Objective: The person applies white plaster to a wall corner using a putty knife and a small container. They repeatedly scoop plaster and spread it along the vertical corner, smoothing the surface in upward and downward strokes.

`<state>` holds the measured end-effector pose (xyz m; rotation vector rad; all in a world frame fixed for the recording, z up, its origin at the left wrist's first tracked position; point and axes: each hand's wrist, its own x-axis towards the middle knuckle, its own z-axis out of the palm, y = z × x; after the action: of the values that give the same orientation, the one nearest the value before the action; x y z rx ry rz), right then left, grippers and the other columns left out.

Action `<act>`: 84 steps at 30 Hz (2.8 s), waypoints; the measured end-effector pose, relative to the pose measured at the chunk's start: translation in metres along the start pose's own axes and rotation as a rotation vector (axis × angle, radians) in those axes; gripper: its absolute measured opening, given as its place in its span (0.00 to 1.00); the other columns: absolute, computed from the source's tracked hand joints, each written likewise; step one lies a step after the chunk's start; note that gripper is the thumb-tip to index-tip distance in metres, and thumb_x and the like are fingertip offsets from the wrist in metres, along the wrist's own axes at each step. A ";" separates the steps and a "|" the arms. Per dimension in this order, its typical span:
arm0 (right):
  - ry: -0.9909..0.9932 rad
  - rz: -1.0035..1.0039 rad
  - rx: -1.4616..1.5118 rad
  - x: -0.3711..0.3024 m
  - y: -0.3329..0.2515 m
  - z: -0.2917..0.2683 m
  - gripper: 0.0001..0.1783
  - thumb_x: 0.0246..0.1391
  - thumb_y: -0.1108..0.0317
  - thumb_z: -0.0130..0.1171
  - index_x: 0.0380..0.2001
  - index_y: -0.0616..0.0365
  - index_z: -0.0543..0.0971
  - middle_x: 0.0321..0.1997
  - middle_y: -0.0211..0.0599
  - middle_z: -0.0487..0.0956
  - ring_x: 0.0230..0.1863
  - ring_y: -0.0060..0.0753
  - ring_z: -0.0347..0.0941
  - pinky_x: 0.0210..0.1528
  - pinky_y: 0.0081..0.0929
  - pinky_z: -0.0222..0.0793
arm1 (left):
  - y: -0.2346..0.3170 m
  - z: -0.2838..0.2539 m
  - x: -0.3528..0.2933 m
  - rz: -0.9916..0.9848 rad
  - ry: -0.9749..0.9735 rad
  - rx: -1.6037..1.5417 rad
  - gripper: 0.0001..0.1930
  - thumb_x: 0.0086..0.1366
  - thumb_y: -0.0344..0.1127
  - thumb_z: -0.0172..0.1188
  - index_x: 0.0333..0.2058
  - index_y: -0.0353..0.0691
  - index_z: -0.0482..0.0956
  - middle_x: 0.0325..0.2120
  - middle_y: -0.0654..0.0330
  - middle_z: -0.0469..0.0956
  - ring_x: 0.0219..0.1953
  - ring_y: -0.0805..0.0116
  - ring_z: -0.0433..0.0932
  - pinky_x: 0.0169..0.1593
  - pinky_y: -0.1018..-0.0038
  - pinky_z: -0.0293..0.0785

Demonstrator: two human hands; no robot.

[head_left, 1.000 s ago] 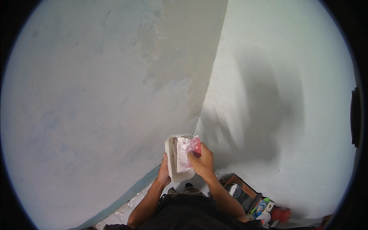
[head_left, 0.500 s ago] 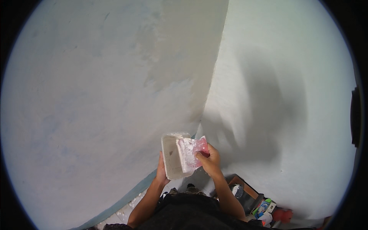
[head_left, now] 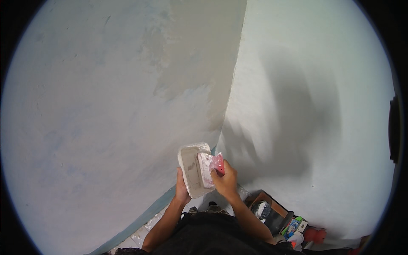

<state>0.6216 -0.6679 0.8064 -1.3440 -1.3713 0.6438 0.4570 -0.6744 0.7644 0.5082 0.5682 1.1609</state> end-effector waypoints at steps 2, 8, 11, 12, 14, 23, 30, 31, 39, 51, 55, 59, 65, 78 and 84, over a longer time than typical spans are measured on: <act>-0.003 0.018 0.018 0.000 0.002 0.001 0.10 0.49 0.75 0.64 0.35 0.66 0.77 0.24 0.37 0.79 0.26 0.19 0.73 0.31 0.25 0.71 | 0.000 -0.001 0.001 -0.006 -0.004 0.004 0.43 0.72 0.71 0.27 0.70 0.41 0.55 0.64 0.51 0.66 0.63 0.53 0.69 0.65 0.55 0.67; -0.011 0.026 -0.025 0.000 0.017 0.006 0.11 0.49 0.74 0.64 0.36 0.66 0.77 0.25 0.38 0.80 0.27 0.21 0.74 0.32 0.26 0.72 | 0.004 0.001 0.003 -0.061 -0.012 0.005 0.42 0.72 0.70 0.27 0.69 0.41 0.57 0.64 0.52 0.67 0.63 0.55 0.70 0.65 0.56 0.67; -0.026 0.070 -0.044 0.001 0.016 0.007 0.12 0.48 0.73 0.64 0.36 0.67 0.77 0.26 0.44 0.80 0.28 0.31 0.77 0.33 0.31 0.73 | 0.002 -0.002 0.008 -0.090 -0.004 0.006 0.41 0.73 0.69 0.27 0.69 0.42 0.58 0.63 0.53 0.67 0.62 0.56 0.70 0.64 0.56 0.69; -0.030 0.095 -0.048 0.000 0.009 0.007 0.13 0.47 0.71 0.64 0.36 0.67 0.77 0.27 0.48 0.81 0.29 0.41 0.79 0.34 0.35 0.73 | -0.001 -0.003 0.009 -0.100 0.011 0.016 0.41 0.73 0.69 0.28 0.68 0.42 0.59 0.63 0.53 0.68 0.62 0.56 0.71 0.64 0.56 0.69; -0.033 0.126 -0.027 0.001 0.008 0.009 0.15 0.46 0.69 0.65 0.36 0.67 0.78 0.29 0.52 0.81 0.31 0.50 0.81 0.35 0.39 0.74 | -0.003 -0.007 0.014 -0.112 0.018 0.014 0.40 0.73 0.69 0.28 0.68 0.42 0.59 0.62 0.53 0.69 0.61 0.57 0.72 0.63 0.57 0.70; -0.067 0.173 0.065 0.005 0.037 0.016 0.15 0.48 0.70 0.65 0.39 0.67 0.79 0.31 0.49 0.83 0.33 0.41 0.82 0.37 0.35 0.75 | -0.016 -0.013 0.026 -0.184 0.012 0.004 0.41 0.71 0.71 0.30 0.69 0.44 0.59 0.63 0.54 0.68 0.63 0.60 0.70 0.66 0.60 0.66; -0.065 0.301 0.330 0.004 0.064 0.027 0.14 0.51 0.76 0.64 0.43 0.64 0.80 0.36 0.33 0.82 0.37 0.22 0.78 0.41 0.25 0.74 | -0.016 -0.017 0.027 -0.124 -0.018 -0.123 0.37 0.73 0.67 0.33 0.67 0.44 0.62 0.60 0.56 0.71 0.59 0.60 0.74 0.63 0.59 0.70; -0.072 0.331 0.353 0.005 0.059 0.025 0.14 0.53 0.78 0.63 0.44 0.63 0.80 0.38 0.30 0.81 0.38 0.19 0.76 0.42 0.22 0.73 | -0.014 -0.017 0.025 -0.099 -0.018 -0.170 0.35 0.74 0.65 0.34 0.66 0.44 0.63 0.59 0.57 0.72 0.58 0.60 0.75 0.62 0.59 0.72; -0.109 0.463 0.905 0.002 0.012 0.008 0.19 0.56 0.78 0.62 0.52 0.62 0.76 0.47 0.34 0.80 0.47 0.28 0.77 0.52 0.31 0.73 | -0.030 -0.084 -0.007 -0.050 0.043 -0.352 0.31 0.74 0.59 0.38 0.65 0.46 0.65 0.60 0.60 0.72 0.59 0.58 0.74 0.62 0.56 0.71; 0.209 -0.055 0.427 0.023 0.070 0.092 0.25 0.58 0.80 0.53 0.61 0.65 0.70 0.50 0.41 0.80 0.51 0.30 0.77 0.56 0.26 0.70 | -0.094 -0.191 -0.056 -0.023 0.004 -0.399 0.28 0.74 0.58 0.41 0.64 0.48 0.67 0.57 0.62 0.74 0.57 0.58 0.75 0.59 0.53 0.73; 0.281 -0.184 0.022 0.017 0.066 0.106 0.29 0.56 0.83 0.49 0.63 0.67 0.69 0.46 0.53 0.82 0.47 0.38 0.81 0.51 0.28 0.73 | -0.122 -0.221 -0.070 -0.023 0.017 -0.364 0.28 0.74 0.58 0.41 0.64 0.49 0.66 0.57 0.62 0.73 0.57 0.58 0.75 0.59 0.52 0.73; 0.397 -0.358 -0.035 0.021 0.106 0.146 0.37 0.50 0.88 0.45 0.67 0.67 0.62 0.62 0.64 0.71 0.61 0.58 0.72 0.55 0.34 0.72 | -0.145 -0.266 -0.063 -0.081 0.025 -0.371 0.29 0.73 0.59 0.41 0.64 0.49 0.67 0.57 0.62 0.73 0.57 0.58 0.75 0.59 0.53 0.73; 0.367 -0.658 -0.153 -0.029 0.152 0.252 0.44 0.47 0.87 0.47 0.71 0.68 0.53 0.74 0.68 0.50 0.73 0.66 0.51 0.69 0.41 0.61 | -0.170 -0.310 -0.041 -0.090 0.055 -0.333 0.30 0.73 0.62 0.41 0.63 0.48 0.68 0.55 0.63 0.75 0.56 0.61 0.76 0.60 0.60 0.72; 0.655 -0.172 0.067 0.041 0.183 0.193 0.14 0.59 0.79 0.50 0.47 0.69 0.75 0.33 0.44 0.79 0.33 0.29 0.75 0.39 0.26 0.70 | -0.148 -0.341 0.008 -0.161 0.006 -0.352 0.27 0.72 0.59 0.42 0.60 0.50 0.71 0.52 0.64 0.77 0.54 0.58 0.77 0.57 0.52 0.74; 0.544 -0.393 -0.057 0.068 0.151 0.185 0.33 0.53 0.87 0.44 0.65 0.65 0.65 0.58 0.58 0.75 0.60 0.55 0.72 0.59 0.37 0.70 | -0.139 -0.360 0.012 -0.140 0.027 -0.341 0.26 0.72 0.58 0.42 0.60 0.50 0.71 0.52 0.64 0.77 0.54 0.58 0.77 0.57 0.53 0.74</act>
<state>0.5209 -0.5186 0.6358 -1.1348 -1.1563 -0.0312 0.3223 -0.6786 0.4025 0.1582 0.4100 1.1033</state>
